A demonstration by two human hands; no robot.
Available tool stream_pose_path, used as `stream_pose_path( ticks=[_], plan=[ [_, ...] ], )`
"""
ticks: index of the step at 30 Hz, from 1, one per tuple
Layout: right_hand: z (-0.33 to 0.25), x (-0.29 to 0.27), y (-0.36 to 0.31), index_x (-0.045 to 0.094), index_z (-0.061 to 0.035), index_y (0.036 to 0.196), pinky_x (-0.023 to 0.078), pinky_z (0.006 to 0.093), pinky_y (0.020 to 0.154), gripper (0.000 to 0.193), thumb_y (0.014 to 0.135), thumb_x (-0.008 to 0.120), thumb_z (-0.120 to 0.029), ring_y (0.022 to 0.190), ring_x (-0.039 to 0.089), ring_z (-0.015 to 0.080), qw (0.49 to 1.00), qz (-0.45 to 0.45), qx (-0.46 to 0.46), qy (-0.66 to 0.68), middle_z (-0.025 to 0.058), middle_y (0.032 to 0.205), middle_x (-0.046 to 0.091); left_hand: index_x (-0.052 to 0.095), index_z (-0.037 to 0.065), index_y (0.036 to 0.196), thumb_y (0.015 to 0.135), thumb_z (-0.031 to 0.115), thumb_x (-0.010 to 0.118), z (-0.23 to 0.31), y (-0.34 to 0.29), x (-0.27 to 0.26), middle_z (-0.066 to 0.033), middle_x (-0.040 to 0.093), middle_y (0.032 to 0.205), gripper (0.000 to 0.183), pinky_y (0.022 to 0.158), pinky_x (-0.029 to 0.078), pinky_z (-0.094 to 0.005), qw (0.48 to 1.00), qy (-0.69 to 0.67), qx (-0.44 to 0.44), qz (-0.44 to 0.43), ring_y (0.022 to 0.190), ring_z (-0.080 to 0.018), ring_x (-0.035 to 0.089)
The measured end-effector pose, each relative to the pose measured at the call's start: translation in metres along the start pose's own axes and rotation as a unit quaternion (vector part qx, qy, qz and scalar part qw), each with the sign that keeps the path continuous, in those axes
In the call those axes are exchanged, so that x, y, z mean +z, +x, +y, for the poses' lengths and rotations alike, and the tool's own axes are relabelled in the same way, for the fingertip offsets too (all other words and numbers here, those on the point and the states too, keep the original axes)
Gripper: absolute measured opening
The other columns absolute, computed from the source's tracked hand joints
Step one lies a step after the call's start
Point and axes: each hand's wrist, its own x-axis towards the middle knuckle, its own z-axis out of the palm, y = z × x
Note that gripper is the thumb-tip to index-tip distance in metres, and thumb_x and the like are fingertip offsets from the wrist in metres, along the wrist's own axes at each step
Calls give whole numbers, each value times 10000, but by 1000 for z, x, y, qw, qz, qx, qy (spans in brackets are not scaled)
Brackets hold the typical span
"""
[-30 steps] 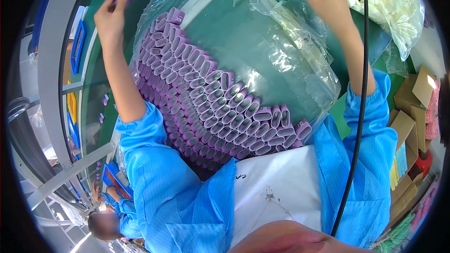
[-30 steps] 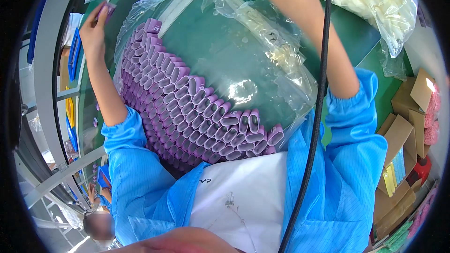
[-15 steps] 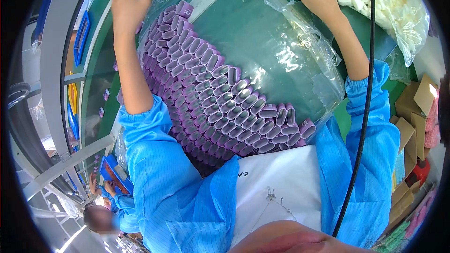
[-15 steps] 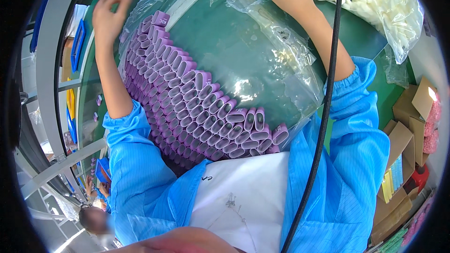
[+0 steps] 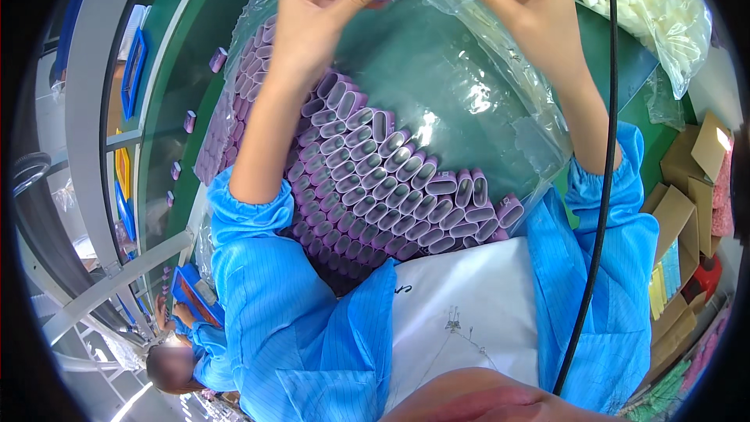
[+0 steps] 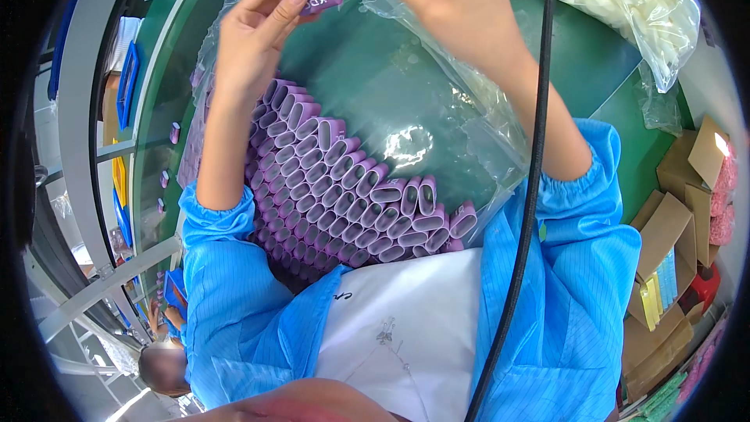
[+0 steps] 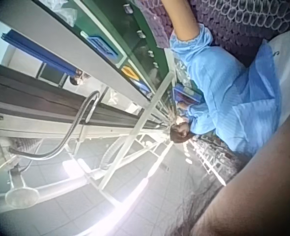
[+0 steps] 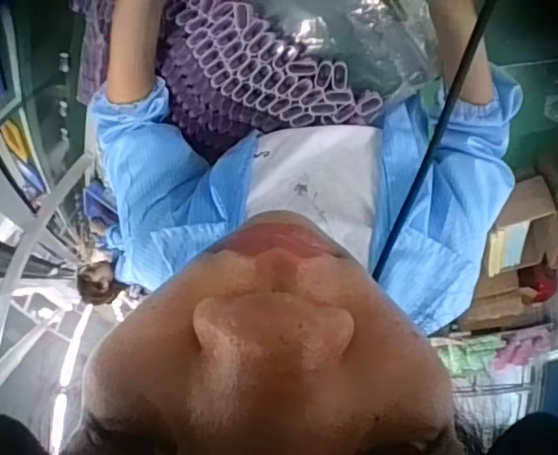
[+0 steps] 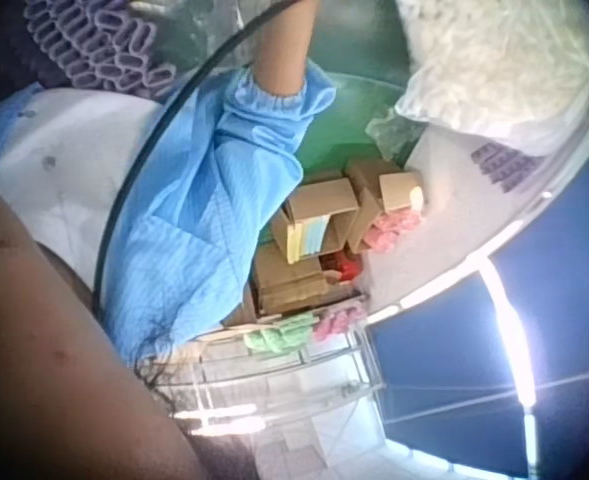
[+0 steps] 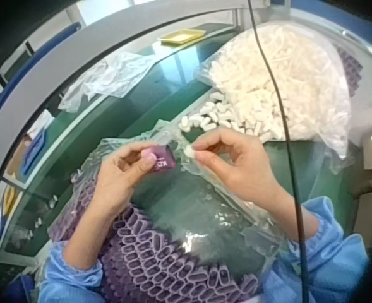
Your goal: The person repeatedly picks up small purple plastic containers and white cylindrical inserts from a green workbench. They insert the white pieces into the purple containers by hand and place the assembled units into a clear plastic bag.
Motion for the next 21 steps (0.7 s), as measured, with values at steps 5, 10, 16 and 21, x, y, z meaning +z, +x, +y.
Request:
stream_pose_path(
  ticks=[5,10,16,21],
  plan=[
    [-23,7,-19,643,37,1034,484,255,724,200,845,660,-28,811,606,125,998,2,57,27,102,909,647,605,-77,1081,858,26,662,-5,-10,27,-144,654,1028,252,832,550,-299,989,-141,30,-26,960,-197,641],
    [-21,8,-23,645,62,998,460,249,791,149,852,646,31,855,587,121,1000,16,7,-4,76,951,651,619,-66,1062,821,-2,693,-4,-15,26,-143,650,1039,260,856,548,-319,997,-49,42,-41,970,-202,639],
    [-22,11,-22,650,65,986,467,258,783,148,840,652,44,858,585,127,1000,22,-16,-15,91,958,649,614,-66,1060,798,-31,706,-10,-20,33,-133,650,1045,280,853,542,-307,992,-100,73,-14,992,-193,631],
    [-13,12,-23,652,64,982,487,275,797,147,837,653,45,887,601,151,998,34,-32,41,114,986,648,609,-58,1061,809,-12,703,-8,-19,33,-131,656,1033,273,840,534,-294,995,-95,28,-31,965,-178,635]
  ],
)
